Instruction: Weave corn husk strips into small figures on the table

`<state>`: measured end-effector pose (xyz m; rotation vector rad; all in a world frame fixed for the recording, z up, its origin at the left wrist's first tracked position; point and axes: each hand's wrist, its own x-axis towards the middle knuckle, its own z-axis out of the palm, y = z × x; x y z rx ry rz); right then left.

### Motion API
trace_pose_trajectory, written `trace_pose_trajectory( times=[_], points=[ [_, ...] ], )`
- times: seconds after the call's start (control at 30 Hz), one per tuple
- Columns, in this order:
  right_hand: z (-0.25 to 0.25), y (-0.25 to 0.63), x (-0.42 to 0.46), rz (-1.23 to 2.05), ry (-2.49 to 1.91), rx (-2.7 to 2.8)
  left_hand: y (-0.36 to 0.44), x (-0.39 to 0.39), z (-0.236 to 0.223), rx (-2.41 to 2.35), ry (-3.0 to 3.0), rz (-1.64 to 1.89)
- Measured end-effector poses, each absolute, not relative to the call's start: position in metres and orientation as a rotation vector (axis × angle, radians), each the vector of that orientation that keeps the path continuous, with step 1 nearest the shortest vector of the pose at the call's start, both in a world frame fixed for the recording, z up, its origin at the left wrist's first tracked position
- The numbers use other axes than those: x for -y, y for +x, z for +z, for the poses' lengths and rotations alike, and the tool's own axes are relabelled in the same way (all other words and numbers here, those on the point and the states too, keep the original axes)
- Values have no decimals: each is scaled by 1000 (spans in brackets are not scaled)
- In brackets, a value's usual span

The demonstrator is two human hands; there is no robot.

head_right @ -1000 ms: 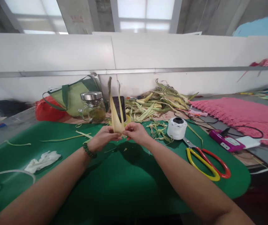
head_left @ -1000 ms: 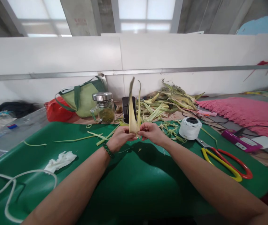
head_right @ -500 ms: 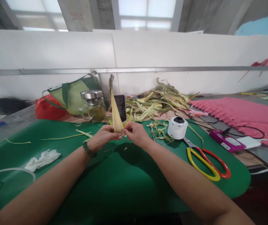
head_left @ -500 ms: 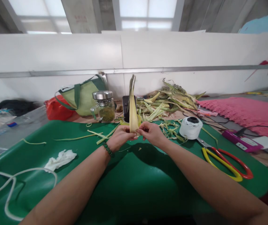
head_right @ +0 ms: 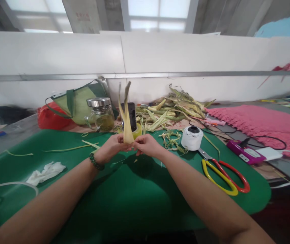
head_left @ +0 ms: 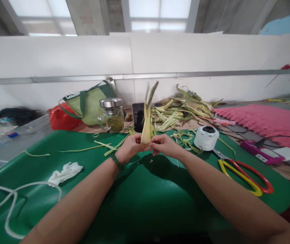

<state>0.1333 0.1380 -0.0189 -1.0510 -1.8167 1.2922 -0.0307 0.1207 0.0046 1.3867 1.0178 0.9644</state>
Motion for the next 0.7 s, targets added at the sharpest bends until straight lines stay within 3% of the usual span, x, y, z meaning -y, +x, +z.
trace_pose_trajectory(
  times=[0.33,0.7],
  points=[
    [-13,133,-137,1417,-1075,1711,-29,-116,10,-1198,1387,708],
    [-14,136,-137,1487,-1066,1781,-29,-116,8,-1231,1435,717]
  ],
)
